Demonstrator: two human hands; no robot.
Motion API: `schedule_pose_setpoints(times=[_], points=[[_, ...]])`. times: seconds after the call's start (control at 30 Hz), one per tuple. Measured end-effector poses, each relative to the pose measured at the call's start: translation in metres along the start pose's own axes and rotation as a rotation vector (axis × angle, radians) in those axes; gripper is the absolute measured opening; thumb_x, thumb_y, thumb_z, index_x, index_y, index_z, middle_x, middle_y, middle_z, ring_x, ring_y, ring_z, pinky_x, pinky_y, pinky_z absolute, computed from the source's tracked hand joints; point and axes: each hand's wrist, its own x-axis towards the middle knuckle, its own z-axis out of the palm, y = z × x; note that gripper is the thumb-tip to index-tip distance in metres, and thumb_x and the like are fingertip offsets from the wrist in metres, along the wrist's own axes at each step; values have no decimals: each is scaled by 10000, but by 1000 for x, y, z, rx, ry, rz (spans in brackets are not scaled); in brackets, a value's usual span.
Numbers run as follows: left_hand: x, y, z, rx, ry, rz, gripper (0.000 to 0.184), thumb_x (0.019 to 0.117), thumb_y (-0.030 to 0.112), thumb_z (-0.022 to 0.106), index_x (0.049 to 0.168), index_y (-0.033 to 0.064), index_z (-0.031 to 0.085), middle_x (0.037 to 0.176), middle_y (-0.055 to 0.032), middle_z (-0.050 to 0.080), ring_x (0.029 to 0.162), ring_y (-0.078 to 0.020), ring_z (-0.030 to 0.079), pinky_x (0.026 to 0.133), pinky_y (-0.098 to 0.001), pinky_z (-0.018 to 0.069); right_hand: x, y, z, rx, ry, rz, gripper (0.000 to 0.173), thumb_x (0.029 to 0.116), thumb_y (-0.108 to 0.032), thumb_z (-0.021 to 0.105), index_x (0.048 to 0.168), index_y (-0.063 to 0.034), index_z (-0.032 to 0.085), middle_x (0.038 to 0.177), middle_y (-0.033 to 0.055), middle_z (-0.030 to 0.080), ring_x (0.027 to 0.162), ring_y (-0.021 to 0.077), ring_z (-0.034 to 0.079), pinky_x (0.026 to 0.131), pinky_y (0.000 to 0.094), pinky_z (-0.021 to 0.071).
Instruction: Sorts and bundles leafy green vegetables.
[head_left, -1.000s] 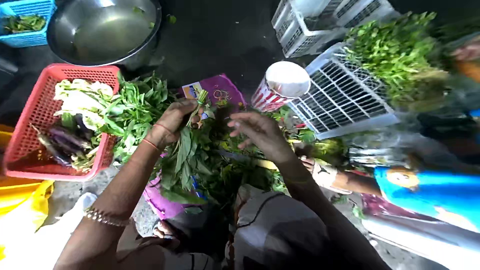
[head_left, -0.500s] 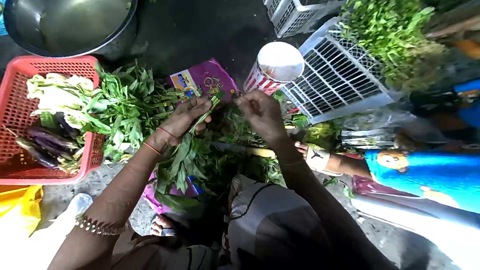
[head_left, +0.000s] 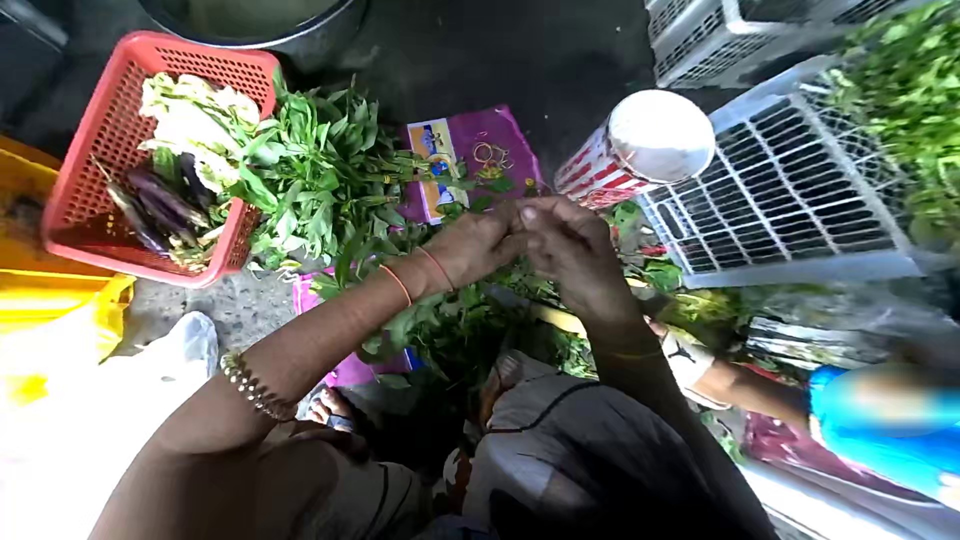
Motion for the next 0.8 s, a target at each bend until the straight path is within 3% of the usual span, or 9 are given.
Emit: schedule_pose_setpoints(times=[0.13,0.3,0.4,0.47,0.5,0.53,0.6,0.7,0.8], points=[[-4,-5,0,294,-71,6,379,1075,346,507,1233,21,622,907,-171,697,860,-357,695,797,-577,532,-2,5,2,132,-24,96,246,1074,-254,504,1284,-194,618,783,-50,566,433,2,316,380,146,282],[-20,-14,29,407,-62,-120,413,1102,369,436,1297,63,632,928,-135,725,916,-328,710,1052,-636,424,1,23,-3,33,44,154,253,1064,-266,513,1267,-167,627,692,-60,485,434,27,332,391,188,325],[-25,-30,25,499,-108,-232,378,1092,345,484,1297,61,625,949,-172,721,915,-377,706,969,-639,472,9,46,10,175,-81,269,352,1095,-301,417,1404,-169,522,698,-41,490,459,44,397,409,195,359],[-22,-40,-1,707,-78,-330,335,1050,257,569,1332,87,631,984,-229,726,920,-463,700,935,-711,450,13,67,9,115,-132,315,460,1117,-383,304,1510,-173,417,902,10,644,576,81,550,487,228,466],[-19,-44,-21,809,-42,-374,338,1011,177,614,1338,93,630,996,-266,714,923,-515,682,933,-766,408,12,82,6,-6,-111,282,457,1120,-359,316,1489,-126,449,959,35,664,626,99,584,528,252,498],[-15,-49,-42,916,11,-395,354,982,120,630,1333,75,626,1010,-316,687,924,-575,653,915,-815,367,8,100,1,-187,-63,223,408,1113,-296,378,1415,-66,528,965,74,673,667,140,606,570,304,521],[0,-58,-77,1043,81,-444,357,1017,77,566,1364,-5,557,1149,-415,606,1072,-684,553,941,-882,277,-5,136,-16,-627,26,207,290,1067,-207,527,1241,-10,650,1022,188,708,842,326,698,726,529,578],[34,-97,-101,1063,177,-397,353,1080,72,430,1398,-68,489,1368,-426,476,1270,-694,427,833,-812,432,-29,186,-36,-1044,31,351,319,954,-203,678,1203,-4,693,1240,264,651,1160,484,621,850,660,533],[58,-183,-92,952,281,-198,347,1096,180,425,1400,68,548,1479,-360,440,1378,-652,349,930,-846,354,-44,203,-39,-1063,-66,529,482,906,-163,722,1363,-49,619,1415,295,531,1336,508,474,1019,680,414]])
